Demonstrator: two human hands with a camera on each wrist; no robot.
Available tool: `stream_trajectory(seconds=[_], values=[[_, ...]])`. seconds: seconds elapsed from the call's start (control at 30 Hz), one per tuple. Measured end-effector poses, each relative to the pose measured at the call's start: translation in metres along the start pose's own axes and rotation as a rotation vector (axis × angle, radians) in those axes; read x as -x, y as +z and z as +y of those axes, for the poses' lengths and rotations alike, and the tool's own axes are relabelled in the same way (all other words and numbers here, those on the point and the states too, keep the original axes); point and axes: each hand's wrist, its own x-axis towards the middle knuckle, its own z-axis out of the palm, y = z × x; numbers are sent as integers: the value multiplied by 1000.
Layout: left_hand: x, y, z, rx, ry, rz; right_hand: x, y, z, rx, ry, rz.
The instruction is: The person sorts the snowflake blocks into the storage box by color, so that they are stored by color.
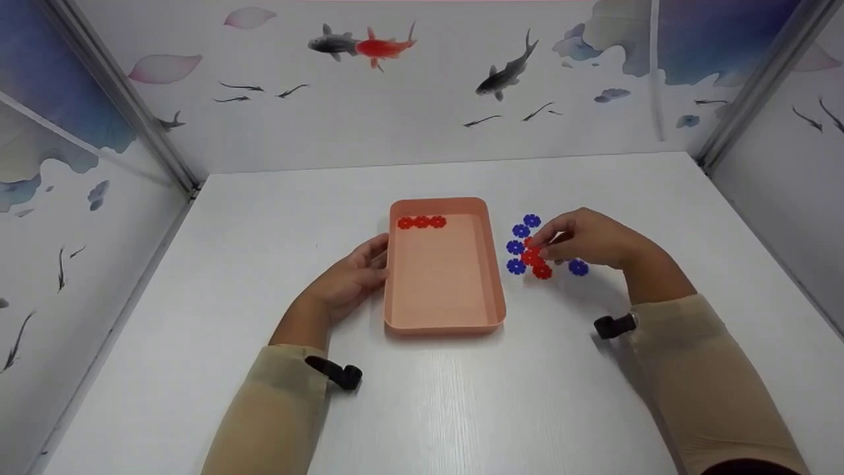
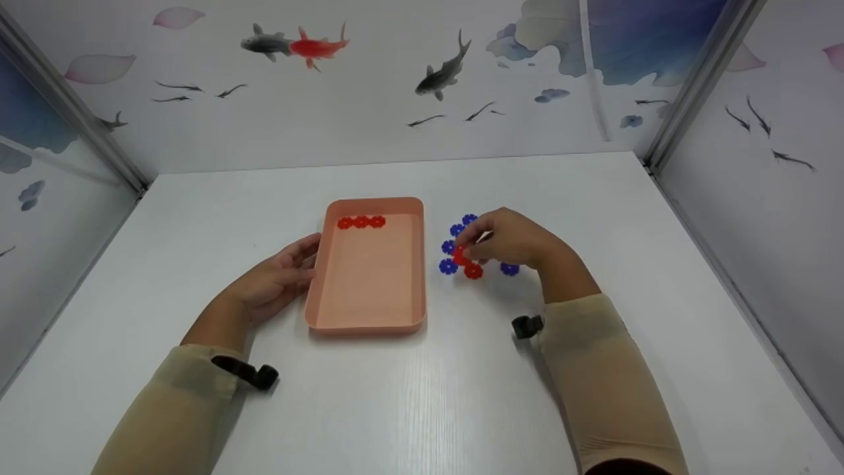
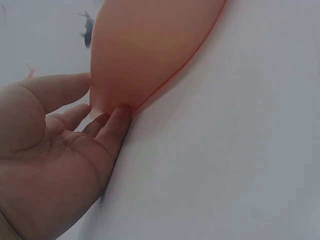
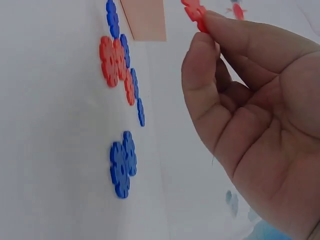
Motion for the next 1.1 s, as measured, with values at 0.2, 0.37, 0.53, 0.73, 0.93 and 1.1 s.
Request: stream_trajectory(seconds=[0.2,0.37,0.53,0.73,0.93,1.1], values=[[1,0,1,2,1,-4,-3,11,-32,-141,-27,53],[1,0,1,-2,3,-2,-16,20,-57,-250,-8,109],[0,0,0,0,-2,3,-36,22,-77,-350,30,131],[-1,-1,-1,13,13,-17,-60,24,-97,-463,13,173],[-1,-1,-1,15,11,-14,-81,32,-108,-580,21,187],[-1,-1,-1,15,6,-8,-99,43,-108,-567,59,211]])
